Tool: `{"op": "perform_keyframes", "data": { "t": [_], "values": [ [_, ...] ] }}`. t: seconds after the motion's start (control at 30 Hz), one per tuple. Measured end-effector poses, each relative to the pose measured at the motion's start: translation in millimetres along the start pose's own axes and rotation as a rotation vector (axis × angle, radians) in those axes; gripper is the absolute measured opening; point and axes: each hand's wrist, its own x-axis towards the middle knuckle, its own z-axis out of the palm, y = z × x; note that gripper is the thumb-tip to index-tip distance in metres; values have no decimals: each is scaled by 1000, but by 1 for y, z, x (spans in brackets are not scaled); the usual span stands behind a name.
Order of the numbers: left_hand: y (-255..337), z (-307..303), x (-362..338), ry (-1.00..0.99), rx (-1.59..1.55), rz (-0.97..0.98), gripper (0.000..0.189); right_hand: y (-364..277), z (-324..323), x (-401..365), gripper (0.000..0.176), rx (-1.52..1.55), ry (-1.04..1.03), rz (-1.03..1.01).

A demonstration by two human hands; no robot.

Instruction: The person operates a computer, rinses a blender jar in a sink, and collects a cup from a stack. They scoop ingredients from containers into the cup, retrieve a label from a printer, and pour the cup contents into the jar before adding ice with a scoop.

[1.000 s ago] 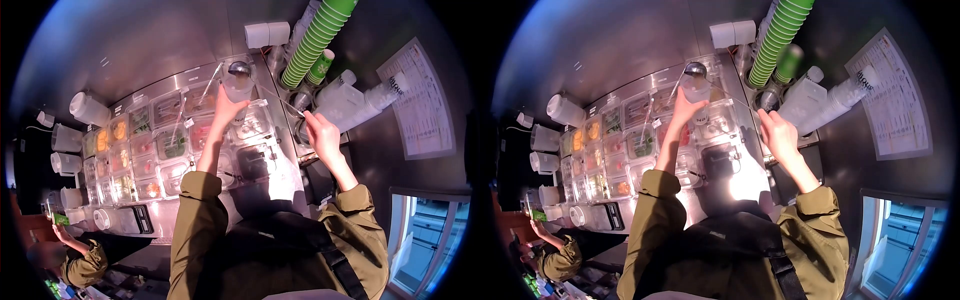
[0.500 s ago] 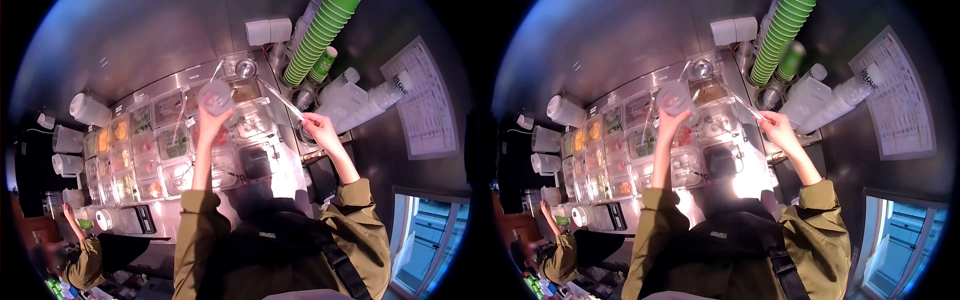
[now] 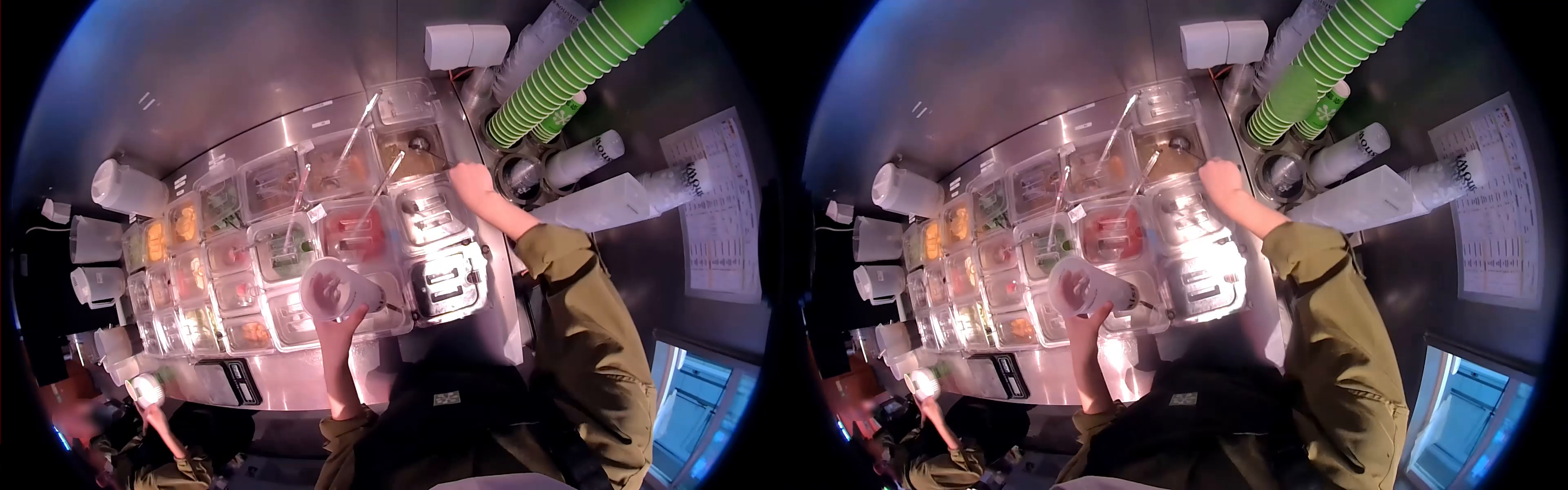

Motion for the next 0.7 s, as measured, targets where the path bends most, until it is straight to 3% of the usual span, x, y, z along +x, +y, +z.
{"op": "perform_keyframes", "data": {
  "t": [0.07, 0.2, 0.3, 0.5, 0.57, 0.63, 0.7],
  "values": [
    [-5, 3, -4, -21, -24, -14, 90, -5, -13, 5, 14, -37, -71, -57],
    [-14, 12, -9, -51, -51, -30, 89, -11, -57, 13, 18, 88, -247, 7],
    [-14, 14, -10, -78, -42, -37, 88, -4, -54, 26, 19, 244, -273, 61],
    [-7, 14, -9, -98, 4, 36, 88, -8, -19, 39, 20, 549, -159, 93],
    [-7, 10, -8, -92, 48, 65, 90, 8, 26, 48, 18, 489, -119, -101],
    [-3, 8, -6, -85, 74, 75, 91, 10, 21, 38, 17, 704, -240, 10],
    [2, 6, -4, -67, 74, 82, 89, 13, -2, 21, 17, 1169, -523, 436]
  ]
}}
